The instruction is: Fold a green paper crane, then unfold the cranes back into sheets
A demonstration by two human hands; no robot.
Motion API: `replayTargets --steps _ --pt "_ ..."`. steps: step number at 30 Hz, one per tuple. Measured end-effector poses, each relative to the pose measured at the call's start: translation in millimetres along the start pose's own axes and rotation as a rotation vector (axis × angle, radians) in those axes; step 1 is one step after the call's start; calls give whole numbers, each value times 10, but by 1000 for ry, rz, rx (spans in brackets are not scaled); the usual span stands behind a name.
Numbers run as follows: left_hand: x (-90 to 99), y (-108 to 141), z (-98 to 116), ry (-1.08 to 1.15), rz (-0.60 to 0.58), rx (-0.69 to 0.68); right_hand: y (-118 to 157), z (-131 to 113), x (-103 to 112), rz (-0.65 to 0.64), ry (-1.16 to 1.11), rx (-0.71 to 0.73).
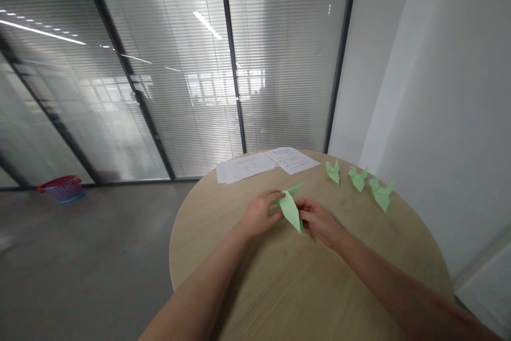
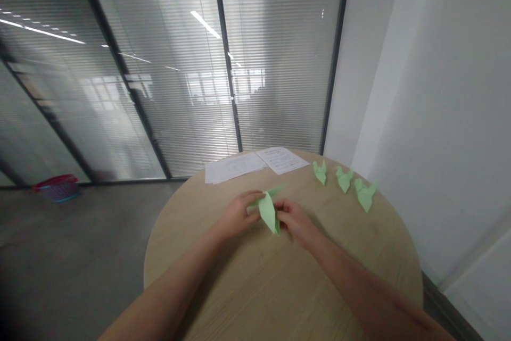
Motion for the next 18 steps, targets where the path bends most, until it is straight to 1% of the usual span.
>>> replayTargets --steps 4,7,13,18 --pt "-32 -4 26 -41 50 11 19 -20 -41 -23 21 11" --pt "-22 -9 42 -61 85 37 13 -25 -60 -51 44 33" --pt "35 -14 78 -4 83 14 -23 -16 -1 2 58 48" --pt "83 -9 23 -46 79 34 2 -37 21 -17 8 23"
Point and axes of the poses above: each hand's wrist, its own y-axis away from the middle knuckle, its own x-axis out of the back of the hand, z = x × y, the point moved 3 cm from there along -y, towards the middle knuckle, and after that the axes turned 12 degrees about -x, right-handed, at the moved point
